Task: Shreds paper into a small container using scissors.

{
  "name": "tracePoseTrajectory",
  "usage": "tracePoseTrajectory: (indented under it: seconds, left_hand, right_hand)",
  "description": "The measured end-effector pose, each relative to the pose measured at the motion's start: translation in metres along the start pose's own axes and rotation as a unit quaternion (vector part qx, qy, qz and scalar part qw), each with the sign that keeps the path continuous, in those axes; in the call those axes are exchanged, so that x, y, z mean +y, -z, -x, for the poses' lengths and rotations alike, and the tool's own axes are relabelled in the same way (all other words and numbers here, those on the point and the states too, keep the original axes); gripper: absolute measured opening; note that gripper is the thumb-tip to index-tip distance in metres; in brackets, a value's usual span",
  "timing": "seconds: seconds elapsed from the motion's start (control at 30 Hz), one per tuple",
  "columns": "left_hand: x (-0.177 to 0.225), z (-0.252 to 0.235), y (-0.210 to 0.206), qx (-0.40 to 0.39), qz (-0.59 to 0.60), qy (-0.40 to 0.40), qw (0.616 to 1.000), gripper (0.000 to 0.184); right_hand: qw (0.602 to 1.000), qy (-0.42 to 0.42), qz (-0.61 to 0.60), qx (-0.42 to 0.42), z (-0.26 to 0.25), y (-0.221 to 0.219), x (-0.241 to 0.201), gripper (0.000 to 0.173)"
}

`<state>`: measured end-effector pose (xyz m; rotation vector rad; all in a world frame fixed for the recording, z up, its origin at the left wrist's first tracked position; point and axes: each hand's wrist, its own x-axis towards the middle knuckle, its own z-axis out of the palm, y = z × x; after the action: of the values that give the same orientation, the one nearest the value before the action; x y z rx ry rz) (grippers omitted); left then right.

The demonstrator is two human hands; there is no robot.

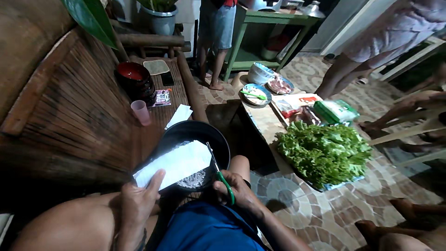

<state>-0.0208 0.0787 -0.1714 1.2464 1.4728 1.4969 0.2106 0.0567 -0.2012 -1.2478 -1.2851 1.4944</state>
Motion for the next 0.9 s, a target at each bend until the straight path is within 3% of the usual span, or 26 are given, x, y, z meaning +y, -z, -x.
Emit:
tracePoseTrajectory:
  seconds: [0.3, 0.5, 0.9]
  left_hand:
    - [0.000, 0.000, 0.000, -0.002, -0.009, -0.003, 1.000, 0.011]
    - [0.000, 0.000, 0.000, 0.003, -0.019, 0.006, 1.000, 0.012]
    - [-0.001, 0.001, -0.001, -0.006, -0.004, -0.004, 1.000, 0.013]
  right_hand:
    - [0.999, 0.011, -0.035, -0.002, 0.000, 0.001, 0.006, 0.019]
    - [0.998, -0.018, 0.011, -0.065, 0.003, 0.010, 0.006, 0.046]
    - [0.998, -0.019, 0.022, -0.056, 0.000, 0.005, -0.005, 0.045]
